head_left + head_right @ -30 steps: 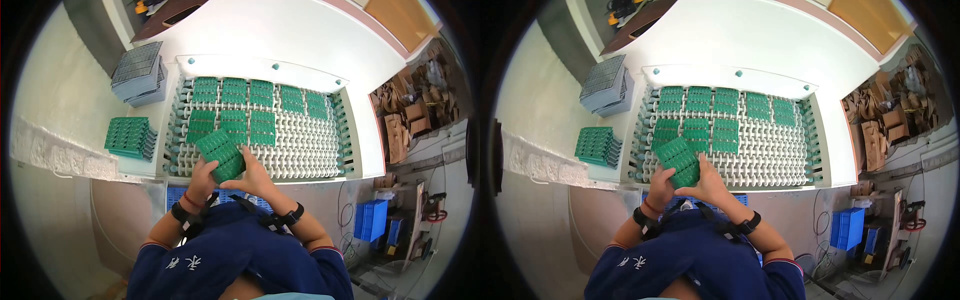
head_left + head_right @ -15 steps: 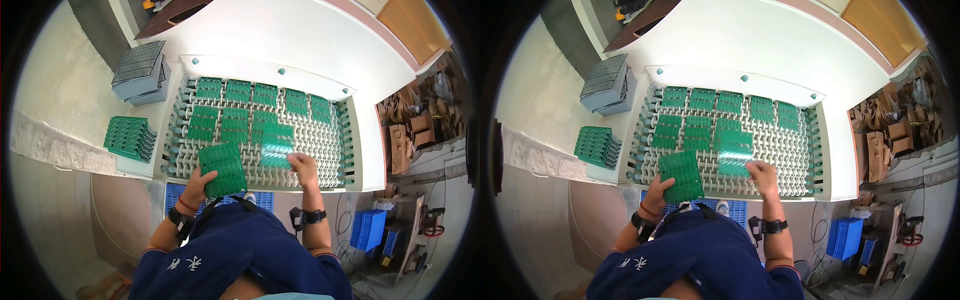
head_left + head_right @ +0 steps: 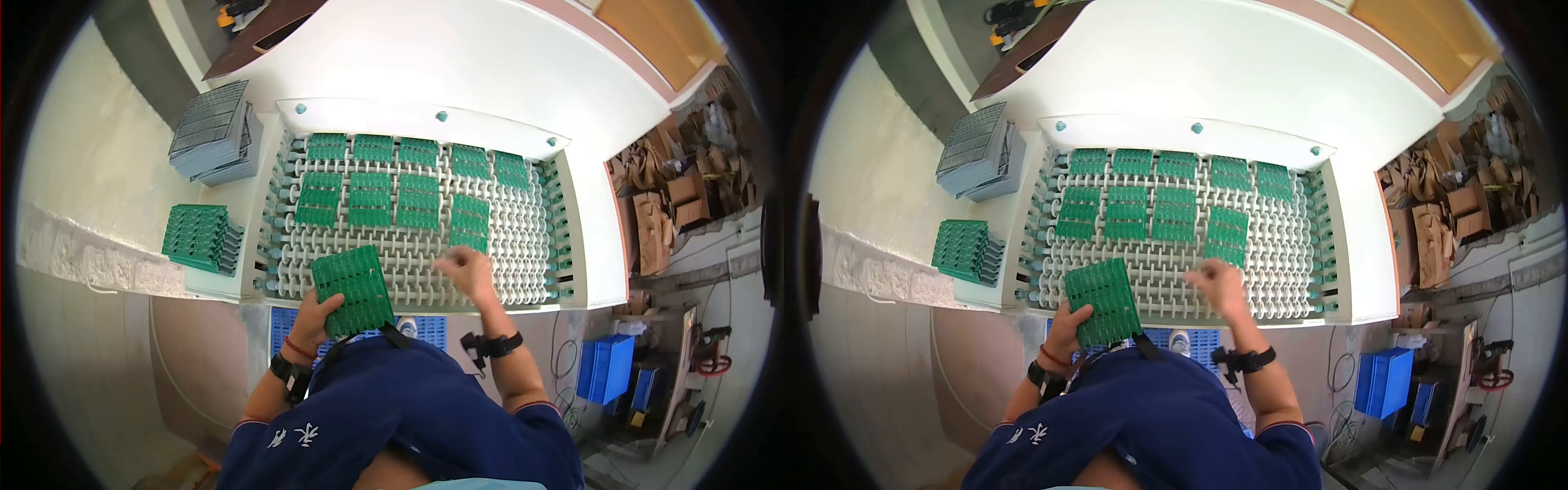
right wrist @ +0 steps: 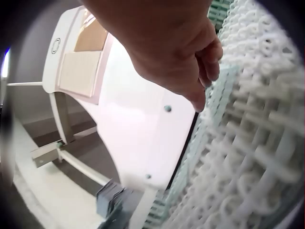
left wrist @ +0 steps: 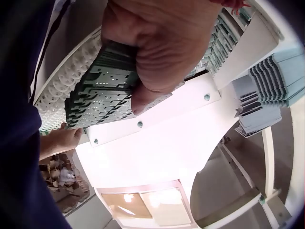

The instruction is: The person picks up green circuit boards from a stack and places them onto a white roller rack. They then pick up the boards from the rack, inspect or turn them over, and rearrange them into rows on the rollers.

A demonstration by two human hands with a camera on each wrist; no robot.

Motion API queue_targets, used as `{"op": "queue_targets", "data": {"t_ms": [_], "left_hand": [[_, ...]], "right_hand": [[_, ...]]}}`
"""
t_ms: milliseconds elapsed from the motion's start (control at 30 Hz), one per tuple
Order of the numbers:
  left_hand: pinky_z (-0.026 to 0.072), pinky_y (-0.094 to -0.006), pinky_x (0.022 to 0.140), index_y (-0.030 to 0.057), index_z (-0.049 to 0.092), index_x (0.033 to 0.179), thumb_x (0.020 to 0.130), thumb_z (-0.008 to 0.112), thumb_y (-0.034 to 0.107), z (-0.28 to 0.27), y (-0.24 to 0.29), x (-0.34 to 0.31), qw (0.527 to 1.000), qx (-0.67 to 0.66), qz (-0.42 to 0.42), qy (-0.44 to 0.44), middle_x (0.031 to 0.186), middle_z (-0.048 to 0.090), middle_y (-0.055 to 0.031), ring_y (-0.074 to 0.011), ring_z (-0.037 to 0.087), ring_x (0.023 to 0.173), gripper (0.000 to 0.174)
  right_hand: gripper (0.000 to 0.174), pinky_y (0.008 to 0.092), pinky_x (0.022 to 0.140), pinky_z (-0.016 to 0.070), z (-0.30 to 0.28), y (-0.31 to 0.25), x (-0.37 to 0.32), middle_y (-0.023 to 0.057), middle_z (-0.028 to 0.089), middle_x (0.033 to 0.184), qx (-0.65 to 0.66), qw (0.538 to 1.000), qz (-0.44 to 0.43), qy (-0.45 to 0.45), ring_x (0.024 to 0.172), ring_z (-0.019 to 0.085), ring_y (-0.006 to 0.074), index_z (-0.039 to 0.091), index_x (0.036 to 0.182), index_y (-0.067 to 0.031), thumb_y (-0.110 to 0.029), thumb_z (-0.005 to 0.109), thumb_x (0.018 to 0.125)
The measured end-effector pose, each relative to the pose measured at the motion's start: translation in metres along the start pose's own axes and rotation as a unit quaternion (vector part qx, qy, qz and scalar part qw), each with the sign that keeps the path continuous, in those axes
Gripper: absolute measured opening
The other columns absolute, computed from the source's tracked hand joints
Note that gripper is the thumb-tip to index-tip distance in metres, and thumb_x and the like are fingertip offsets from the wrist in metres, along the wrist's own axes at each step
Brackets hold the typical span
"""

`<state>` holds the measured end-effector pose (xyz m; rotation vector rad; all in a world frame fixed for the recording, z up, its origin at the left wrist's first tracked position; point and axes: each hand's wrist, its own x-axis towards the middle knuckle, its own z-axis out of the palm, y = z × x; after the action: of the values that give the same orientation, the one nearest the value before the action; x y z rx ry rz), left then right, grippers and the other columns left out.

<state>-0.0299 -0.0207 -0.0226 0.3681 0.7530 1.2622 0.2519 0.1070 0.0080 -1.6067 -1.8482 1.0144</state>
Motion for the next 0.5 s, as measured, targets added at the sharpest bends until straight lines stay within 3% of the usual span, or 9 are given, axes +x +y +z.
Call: {"op": "queue_targets", "data": {"t_ms": [67,133,233,267,367,400,500], "left_hand": [[0.0521,-0.0378,0.084,-0.0040,0.043,0.121,0.085,0.059,0.007,0.005,-0.003,0.004,1.000,0.002,-0.007,-0.004,0.114,0.056,-0.0149,-0.0238,0.060,0.099,0.041],[0.0520,-0.0381,0.084,-0.0035,0.043,0.122,0.085,0.059,0.008,0.013,-0.003,0.006,1.000,0.006,-0.007,-0.004,0.114,0.056,-0.0147,-0.0239,0.059,0.100,0.041],[0.0520,-0.0398,0.084,-0.0030,0.042,0.122,0.086,0.059,0.009,0.018,-0.002,0.005,1.000,-0.003,0.010,-0.010,0.114,0.055,-0.0145,-0.0250,0.059,0.101,0.042],[0.0520,-0.0403,0.084,-0.0029,0.042,0.122,0.086,0.059,0.009,0.017,-0.002,0.004,1.000,-0.006,0.005,-0.014,0.114,0.055,-0.0145,-0.0253,0.059,0.101,0.042],[0.0517,-0.0421,0.085,-0.0027,0.042,0.122,0.086,0.058,0.008,0.005,0.000,-0.003,1.000,-0.014,-0.004,-0.017,0.115,0.054,-0.0153,-0.0265,0.058,0.103,0.041],[0.0515,-0.0428,0.085,-0.0026,0.041,0.123,0.087,0.057,0.008,0.001,0.000,-0.006,1.000,-0.014,-0.006,-0.012,0.116,0.054,-0.0158,-0.0270,0.058,0.103,0.040],[0.0492,-0.0461,0.088,-0.0040,0.039,0.125,0.086,0.055,0.008,-0.008,0.002,-0.018,0.999,-0.044,-0.006,-0.008,0.118,0.052,-0.0185,-0.0292,0.056,0.106,0.044]], "right_hand": [[0.032,0.0246,0.056,0.0494,0.031,-0.009,-0.020,0.0086,0.065,0.070,0.140,0.974,-0.053,-0.172,0.062,0.062,0.0112,0.066,0.088,-0.0010,-0.029,0.073,0.075],[0.023,0.0227,0.051,0.0475,0.046,-0.022,-0.035,0.0051,0.063,0.067,0.236,0.918,0.000,-0.318,0.056,0.060,0.0092,0.066,0.086,-0.0018,-0.023,0.069,0.080],[0.017,0.0207,0.051,0.0475,0.036,-0.010,-0.032,0.0046,0.062,0.068,0.258,0.932,0.036,-0.251,0.056,0.059,0.0092,0.064,0.089,0.0020,-0.013,0.066,0.082],[0.018,0.0214,0.049,0.0478,0.025,0.001,-0.028,0.0052,0.062,0.068,0.237,0.950,0.011,-0.202,0.054,0.059,0.0098,0.064,0.089,0.0028,-0.015,0.064,0.084],[0.022,0.0221,0.049,0.0481,-0.038,0.030,-0.012,0.0042,0.061,0.069,0.195,0.978,0.061,-0.047,0.055,0.058,0.0097,0.064,0.089,0.0021,-0.020,0.062,0.085],[0.022,0.0211,0.048,0.0468,-0.058,0.052,-0.005,0.0026,0.059,0.066,0.222,0.969,0.103,0.005,0.053,0.055,0.0086,0.065,0.088,0.0013,-0.020,0.063,0.084],[0.021,0.0212,0.046,0.0444,-0.105,0.117,0.015,0.0043,0.060,0.065,0.207,0.965,0.097,0.131,0.052,0.053,0.0080,0.065,0.088,0.0047,-0.015,0.064,0.082]]}}
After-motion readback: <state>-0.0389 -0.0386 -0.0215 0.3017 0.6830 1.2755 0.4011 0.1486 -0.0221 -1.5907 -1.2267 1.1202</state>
